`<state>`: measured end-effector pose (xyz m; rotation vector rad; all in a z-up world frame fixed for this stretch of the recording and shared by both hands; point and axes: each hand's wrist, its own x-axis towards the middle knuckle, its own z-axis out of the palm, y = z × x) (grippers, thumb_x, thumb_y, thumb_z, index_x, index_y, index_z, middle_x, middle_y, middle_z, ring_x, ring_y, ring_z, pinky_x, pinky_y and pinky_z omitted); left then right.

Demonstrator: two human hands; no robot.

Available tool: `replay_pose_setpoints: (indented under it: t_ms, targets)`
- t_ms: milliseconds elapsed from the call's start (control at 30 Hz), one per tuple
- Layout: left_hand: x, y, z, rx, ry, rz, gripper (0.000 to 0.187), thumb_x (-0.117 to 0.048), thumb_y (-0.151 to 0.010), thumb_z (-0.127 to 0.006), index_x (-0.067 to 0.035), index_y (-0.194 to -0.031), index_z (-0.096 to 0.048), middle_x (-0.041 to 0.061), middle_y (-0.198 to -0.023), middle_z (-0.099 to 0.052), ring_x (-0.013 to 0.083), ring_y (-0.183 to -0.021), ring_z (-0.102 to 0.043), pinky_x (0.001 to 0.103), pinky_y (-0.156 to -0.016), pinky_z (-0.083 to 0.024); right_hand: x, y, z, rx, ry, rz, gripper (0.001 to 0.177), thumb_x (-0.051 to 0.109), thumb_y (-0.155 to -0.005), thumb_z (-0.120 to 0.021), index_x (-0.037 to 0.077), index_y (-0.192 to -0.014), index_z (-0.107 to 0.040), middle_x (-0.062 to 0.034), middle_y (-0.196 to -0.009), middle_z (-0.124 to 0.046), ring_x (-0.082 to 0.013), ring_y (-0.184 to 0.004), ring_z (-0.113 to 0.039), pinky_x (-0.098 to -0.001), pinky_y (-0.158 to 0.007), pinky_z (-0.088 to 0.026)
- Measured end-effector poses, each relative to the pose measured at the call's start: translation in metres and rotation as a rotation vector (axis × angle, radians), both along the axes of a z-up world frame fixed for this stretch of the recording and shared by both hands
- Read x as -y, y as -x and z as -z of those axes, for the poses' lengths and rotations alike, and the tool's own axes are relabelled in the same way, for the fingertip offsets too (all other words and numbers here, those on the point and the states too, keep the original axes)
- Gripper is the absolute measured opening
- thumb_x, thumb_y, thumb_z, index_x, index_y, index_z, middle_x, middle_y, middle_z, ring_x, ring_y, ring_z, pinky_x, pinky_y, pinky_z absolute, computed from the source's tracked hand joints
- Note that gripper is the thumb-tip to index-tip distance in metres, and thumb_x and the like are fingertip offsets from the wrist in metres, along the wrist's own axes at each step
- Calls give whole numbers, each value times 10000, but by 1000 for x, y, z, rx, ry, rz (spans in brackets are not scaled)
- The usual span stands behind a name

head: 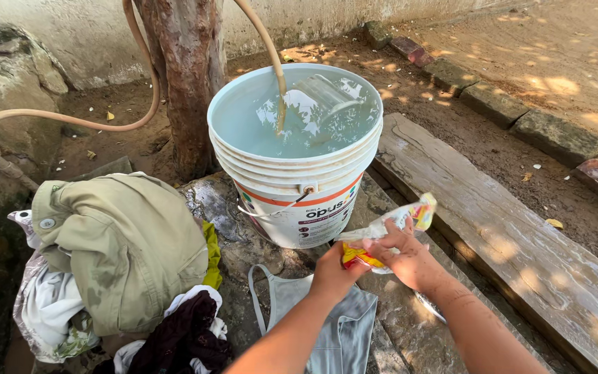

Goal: The person unwraps a bar of soap, wets clothing with water scooped from a bucket using a mug, rubs the soap onto the fabric, scrubs the garments by hand, and rinses them.

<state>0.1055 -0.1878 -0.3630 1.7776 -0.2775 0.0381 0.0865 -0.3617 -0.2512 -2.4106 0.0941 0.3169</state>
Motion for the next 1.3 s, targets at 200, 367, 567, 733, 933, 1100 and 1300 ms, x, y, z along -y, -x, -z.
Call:
replay_pose_setpoints:
  t_ms: [200,367,567,733,933,1100,1300]
  targets:
    - [-3,1,-42,-509,421,255,426,-288,-932,-632,-148,-1331,-581,44,-1166,-715,161,-964,-728,303,-761,-627,43,7,-34,231,-369,-179,562,546,-986,-448,231,-1383,-692,-101,-1639,-393,-280,-1547,-305,-460,-1223,-223]
    - [-25,9,-99,-766,414,357,505,-507,-968,-575,-122,-1294,-578,152,-1115,-738,261,-845,-755,307,-709,-614,22,39,-48,8,-639,238,580,531,-987,-446,207,-1461,-529,-108,-1406,-639,-273,-1325,-547,-498,-1138,-377]
    - [-47,38,-162,91,-362,199,520,-512,-787,-745,-93,-1095,-717,119,-866,-755,262,-768,-740,404,-710,-586,-58,76,-37,-49,-1365,385,571,515,-989,-413,184,-1450,-473,-72,-1377,-618,-273,-1230,-603,-552,-1031,-477]
    - [-107,73,-235,354,-506,-156,307,-411,-917,-647,-234,-1130,-780,106,-961,-748,363,-850,-700,481,-746,-543,-158,96,-90,-130,-1563,346,663,620,-961,-345,204,-1462,-466,-79,-1431,-588,-311,-1224,-611,-605,-988,-490]
    - [-272,100,-322,241,-462,-460,248,-394,-858,-695,-229,-993,-821,64,-901,-788,265,-820,-753,395,-724,-583,-299,122,-167,-113,-1757,-74,581,524,-951,-484,207,-1438,-497,-18,-1447,-574,-258,-1288,-586,-641,-1021,-499]
    - [-447,171,-332,81,-234,-675,242,-356,-886,-709,-160,-992,-805,67,-861,-805,174,-752,-762,340,-697,-579,-436,147,-199,-501,-1483,-76,505,470,-917,-586,196,-1342,-581,-72,-1290,-656,-288,-1130,-681,-586,-907,-587]
    - [-581,302,-320,112,-352,-1029,251,-339,-937,-681,-118,-955,-800,136,-802,-783,241,-714,-746,380,-645,-552,-581,196,-184,-678,-1223,-432,477,471,-901,-679,133,-1238,-658,-91,-1200,-726,-259,-1054,-712,-514,-810,-614]
